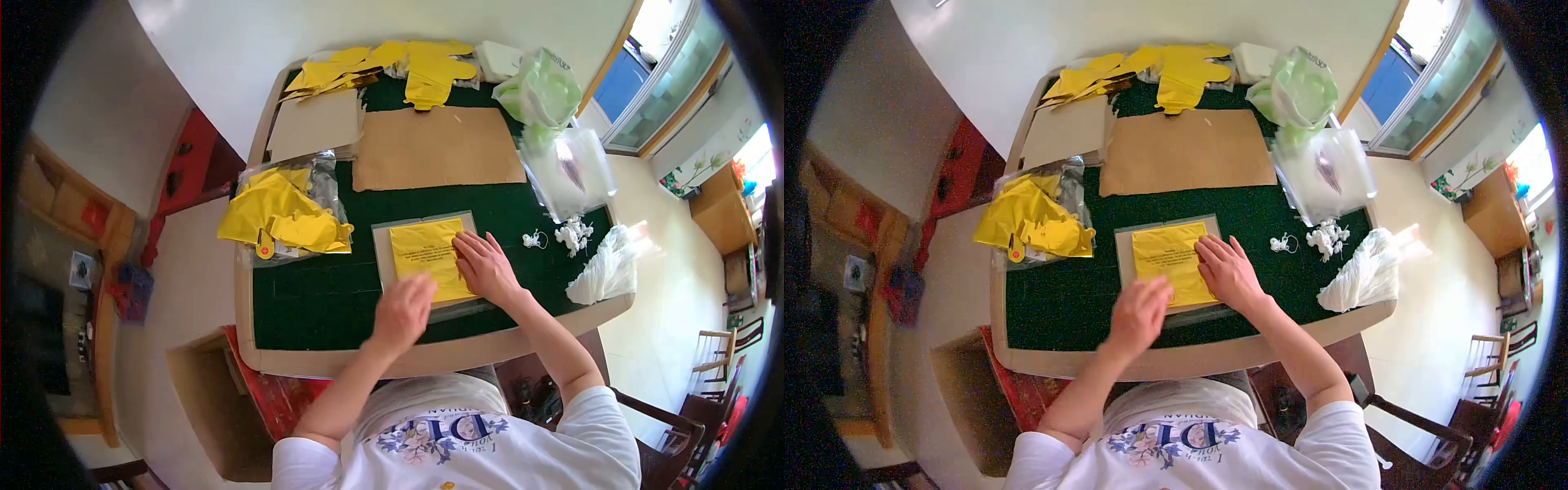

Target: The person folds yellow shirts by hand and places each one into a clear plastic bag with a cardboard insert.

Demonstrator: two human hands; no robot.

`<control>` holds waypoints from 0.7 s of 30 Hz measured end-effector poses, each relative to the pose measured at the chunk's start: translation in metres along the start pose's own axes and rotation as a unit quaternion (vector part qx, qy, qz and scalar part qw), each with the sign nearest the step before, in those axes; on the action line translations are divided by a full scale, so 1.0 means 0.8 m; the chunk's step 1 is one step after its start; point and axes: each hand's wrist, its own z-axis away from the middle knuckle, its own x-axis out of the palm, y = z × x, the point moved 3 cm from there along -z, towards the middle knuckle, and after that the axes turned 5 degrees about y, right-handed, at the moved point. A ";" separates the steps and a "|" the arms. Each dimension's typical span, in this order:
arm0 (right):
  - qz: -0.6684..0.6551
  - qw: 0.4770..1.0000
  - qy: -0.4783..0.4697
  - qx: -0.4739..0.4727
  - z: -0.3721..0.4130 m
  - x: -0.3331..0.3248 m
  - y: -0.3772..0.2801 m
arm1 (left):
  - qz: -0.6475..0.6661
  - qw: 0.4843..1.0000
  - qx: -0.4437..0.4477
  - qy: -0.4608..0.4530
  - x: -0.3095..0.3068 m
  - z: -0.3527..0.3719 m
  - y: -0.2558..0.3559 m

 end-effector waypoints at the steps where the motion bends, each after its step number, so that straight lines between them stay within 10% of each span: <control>1: -0.002 1.000 -0.003 -0.002 0.000 0.000 0.001 | -0.024 1.000 -0.007 0.008 -0.004 -0.022 -0.013; 7: -0.051 0.995 0.079 0.019 -0.006 0.001 0.009 | -0.078 0.983 -0.163 0.024 0.021 -0.055 -0.088; 21: -0.047 0.993 0.099 0.035 -0.033 0.002 0.023 | -0.095 0.988 -0.118 0.008 0.037 -0.056 -0.099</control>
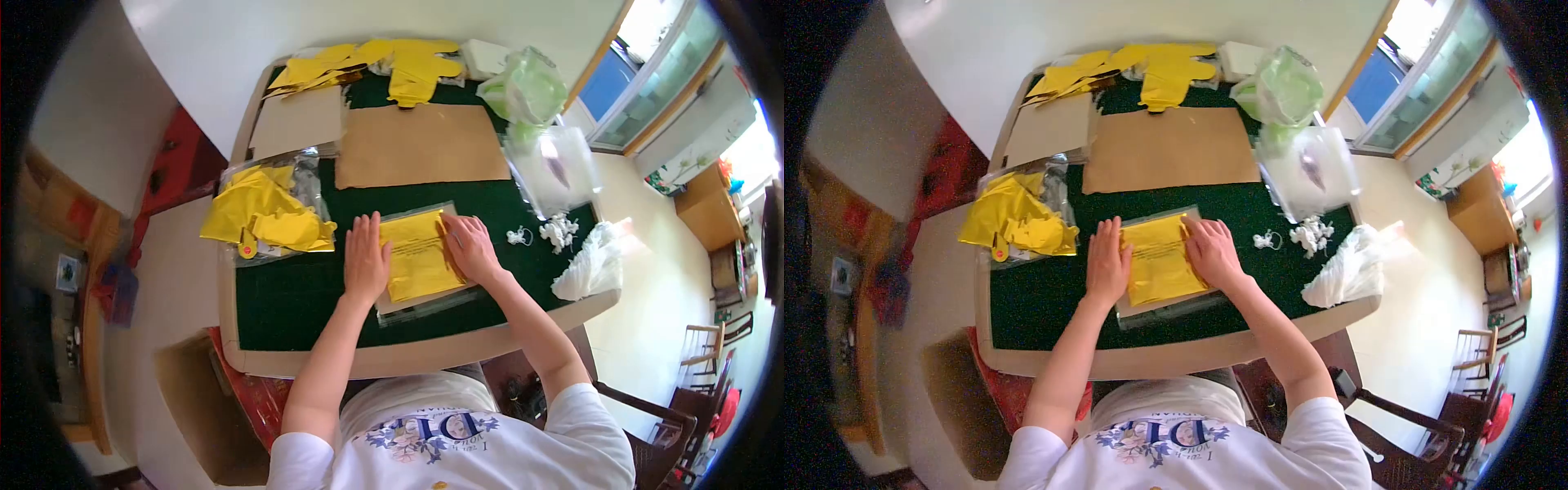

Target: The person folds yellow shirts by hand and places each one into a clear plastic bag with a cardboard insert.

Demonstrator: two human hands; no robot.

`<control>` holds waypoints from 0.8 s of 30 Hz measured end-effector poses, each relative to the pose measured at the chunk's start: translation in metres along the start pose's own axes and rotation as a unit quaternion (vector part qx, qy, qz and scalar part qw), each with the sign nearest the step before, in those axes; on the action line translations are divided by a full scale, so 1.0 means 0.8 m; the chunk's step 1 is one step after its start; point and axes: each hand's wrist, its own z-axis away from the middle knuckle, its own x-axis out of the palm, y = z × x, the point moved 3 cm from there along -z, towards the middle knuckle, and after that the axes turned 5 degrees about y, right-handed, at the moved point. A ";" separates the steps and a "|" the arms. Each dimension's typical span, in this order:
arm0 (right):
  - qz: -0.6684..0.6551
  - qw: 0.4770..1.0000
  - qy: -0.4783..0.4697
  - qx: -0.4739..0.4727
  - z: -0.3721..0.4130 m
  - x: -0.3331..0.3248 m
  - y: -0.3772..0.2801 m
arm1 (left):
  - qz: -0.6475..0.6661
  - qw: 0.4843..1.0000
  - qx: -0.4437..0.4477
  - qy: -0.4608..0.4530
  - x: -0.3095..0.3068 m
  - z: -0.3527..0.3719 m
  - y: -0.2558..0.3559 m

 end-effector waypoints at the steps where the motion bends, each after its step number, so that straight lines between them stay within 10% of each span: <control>1: 0.007 1.000 0.015 -0.006 -0.003 -0.010 0.006 | 0.007 1.000 -0.008 -0.005 -0.002 -0.001 0.001; 7: 0.094 0.982 0.133 0.096 -0.018 -0.100 0.115 | 0.043 0.997 0.032 0.048 -0.033 0.016 0.015; 11: 0.424 0.884 0.009 0.197 0.008 -0.183 0.225 | 0.050 0.996 0.050 0.049 -0.059 0.063 0.036; 24: 0.346 0.909 -0.014 0.232 0.003 -0.190 0.271 | 0.082 0.991 -0.002 0.109 -0.053 0.082 0.022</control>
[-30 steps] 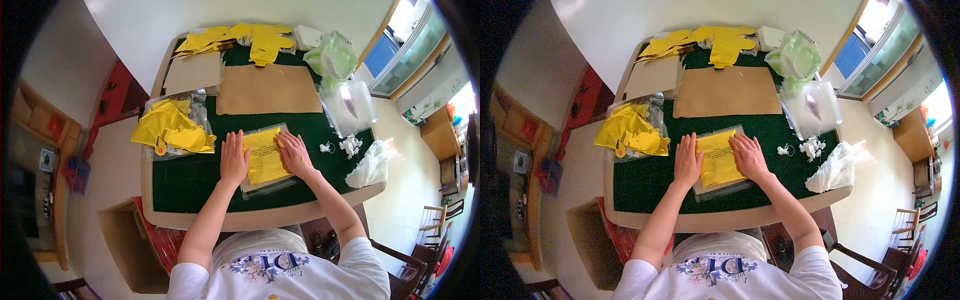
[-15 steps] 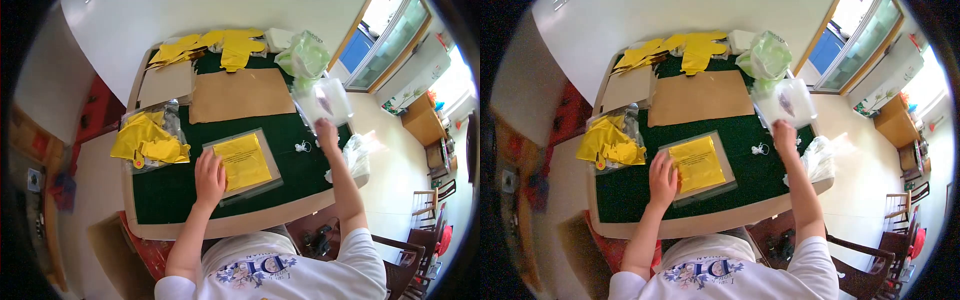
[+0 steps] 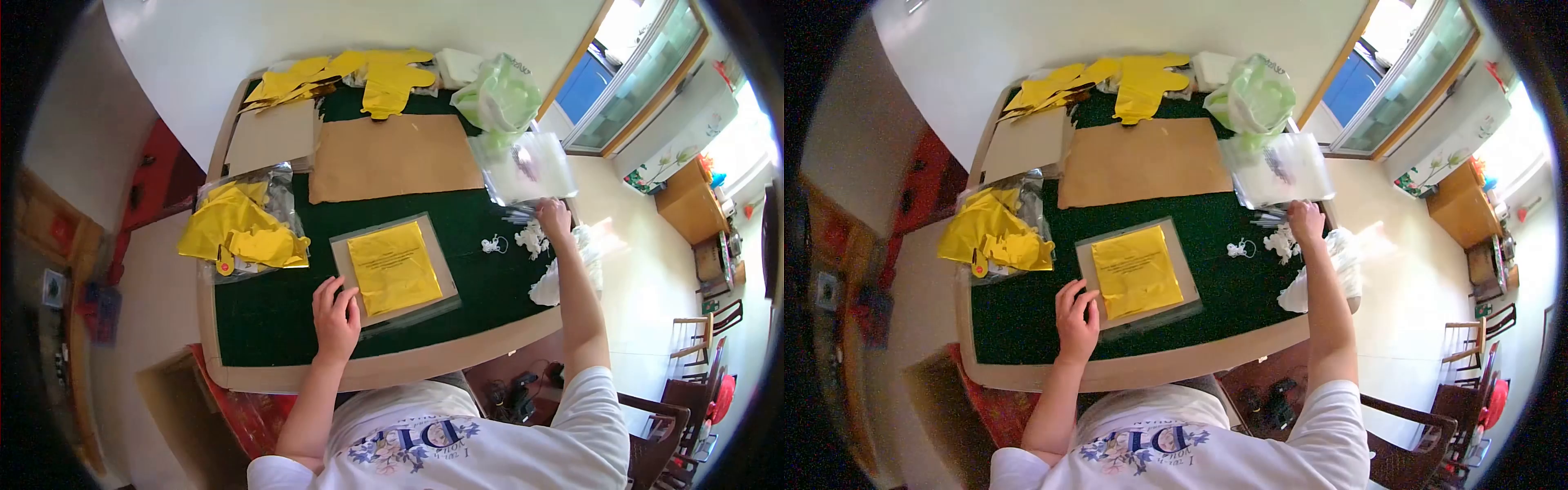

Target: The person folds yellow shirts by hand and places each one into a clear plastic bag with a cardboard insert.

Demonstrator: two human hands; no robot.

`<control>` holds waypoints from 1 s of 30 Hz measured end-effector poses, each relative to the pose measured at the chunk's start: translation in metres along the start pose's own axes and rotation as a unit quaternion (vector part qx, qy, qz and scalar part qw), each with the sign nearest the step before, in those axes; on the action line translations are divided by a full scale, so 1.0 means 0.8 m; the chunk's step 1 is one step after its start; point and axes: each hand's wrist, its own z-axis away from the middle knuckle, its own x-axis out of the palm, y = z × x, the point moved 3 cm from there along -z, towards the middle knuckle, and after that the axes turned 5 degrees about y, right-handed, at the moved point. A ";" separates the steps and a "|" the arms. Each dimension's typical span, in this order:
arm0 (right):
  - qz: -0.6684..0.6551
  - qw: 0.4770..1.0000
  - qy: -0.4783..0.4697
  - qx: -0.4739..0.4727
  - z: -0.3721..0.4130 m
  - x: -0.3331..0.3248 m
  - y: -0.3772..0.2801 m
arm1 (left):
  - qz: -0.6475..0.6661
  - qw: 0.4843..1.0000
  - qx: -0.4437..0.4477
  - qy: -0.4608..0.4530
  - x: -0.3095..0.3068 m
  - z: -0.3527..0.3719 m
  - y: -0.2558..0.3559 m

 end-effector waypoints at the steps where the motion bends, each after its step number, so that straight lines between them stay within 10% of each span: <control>1: 0.015 1.000 -0.002 -0.012 0.000 0.001 -0.004 | 0.002 1.000 -0.002 0.002 -0.001 0.001 -0.002; 7: 0.050 0.995 0.054 -0.064 0.003 -0.026 -0.020 | -0.002 0.999 0.043 0.026 -0.007 -0.002 0.016; 12: -0.088 0.988 0.073 -0.105 0.060 -0.068 -0.067 | 0.123 0.972 0.141 -0.142 0.011 0.039 0.085; 19: -0.343 0.900 -0.263 -0.062 0.252 -0.109 -0.202 | 0.091 0.965 0.171 -0.177 0.057 0.050 0.118; 30: -0.420 0.897 -0.140 -0.001 0.252 -0.094 -0.227 | 0.075 0.963 0.170 -0.194 0.065 0.055 0.111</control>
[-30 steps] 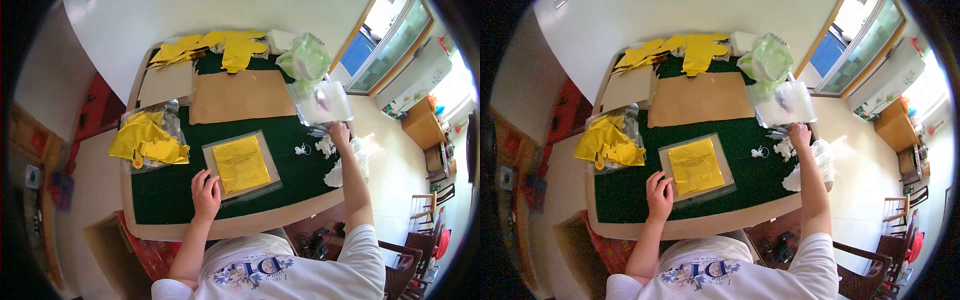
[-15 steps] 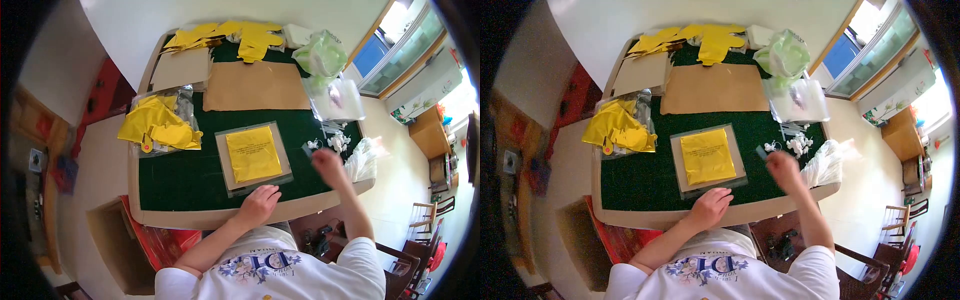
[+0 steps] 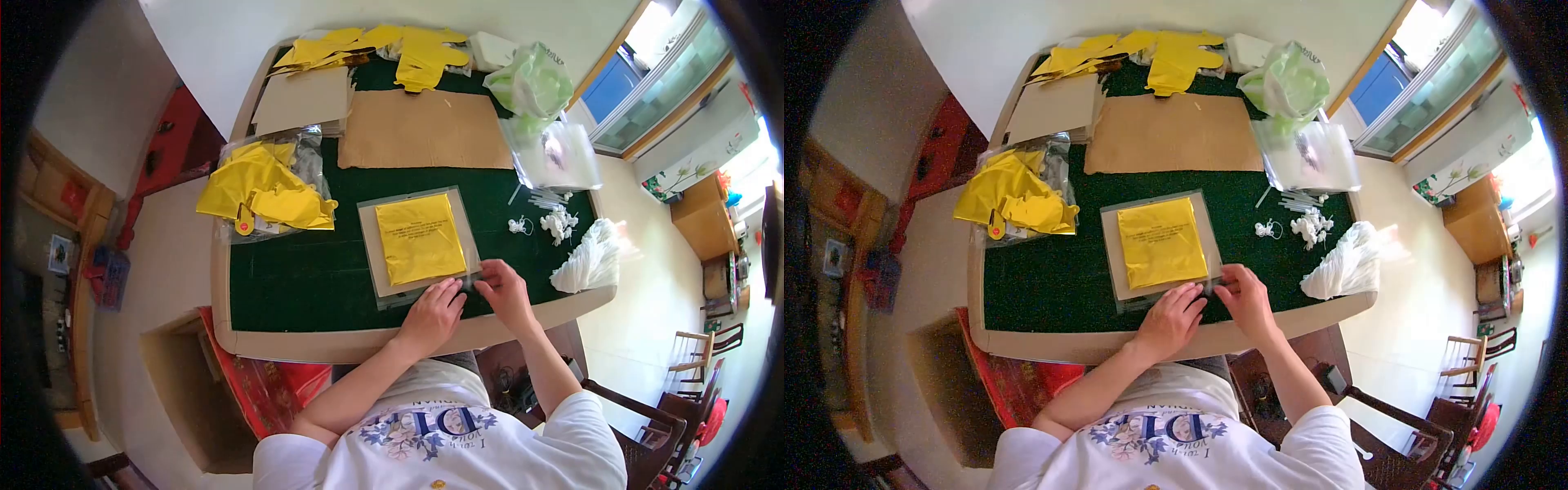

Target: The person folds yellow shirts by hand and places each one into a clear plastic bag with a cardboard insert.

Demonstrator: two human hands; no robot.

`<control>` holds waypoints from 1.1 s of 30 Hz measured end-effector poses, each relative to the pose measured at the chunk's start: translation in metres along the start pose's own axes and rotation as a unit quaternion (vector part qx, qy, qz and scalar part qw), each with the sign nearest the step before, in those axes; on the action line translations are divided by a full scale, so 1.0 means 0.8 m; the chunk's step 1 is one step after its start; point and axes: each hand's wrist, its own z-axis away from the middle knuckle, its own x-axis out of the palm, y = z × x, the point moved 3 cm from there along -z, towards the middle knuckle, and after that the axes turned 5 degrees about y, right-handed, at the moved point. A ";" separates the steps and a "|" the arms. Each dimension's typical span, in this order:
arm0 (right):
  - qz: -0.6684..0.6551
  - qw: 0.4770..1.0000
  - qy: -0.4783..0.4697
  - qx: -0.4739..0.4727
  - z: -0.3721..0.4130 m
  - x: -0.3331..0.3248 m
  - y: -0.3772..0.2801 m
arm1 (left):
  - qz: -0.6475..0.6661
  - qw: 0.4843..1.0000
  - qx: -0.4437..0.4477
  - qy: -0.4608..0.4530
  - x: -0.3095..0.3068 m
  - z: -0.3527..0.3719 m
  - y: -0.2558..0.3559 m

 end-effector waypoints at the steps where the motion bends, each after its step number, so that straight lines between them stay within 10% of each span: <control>1: -0.031 0.999 0.032 -0.009 0.000 0.003 -0.002 | 0.001 1.000 0.002 0.002 0.001 0.001 -0.001; 8: 0.075 0.983 -0.015 -0.165 0.019 0.011 0.000 | 0.007 1.000 0.002 0.011 0.001 0.002 -0.001; 33: 0.135 0.968 0.051 -0.204 -0.003 0.035 -0.016 | 0.010 0.998 -0.014 0.055 -0.004 0.009 -0.003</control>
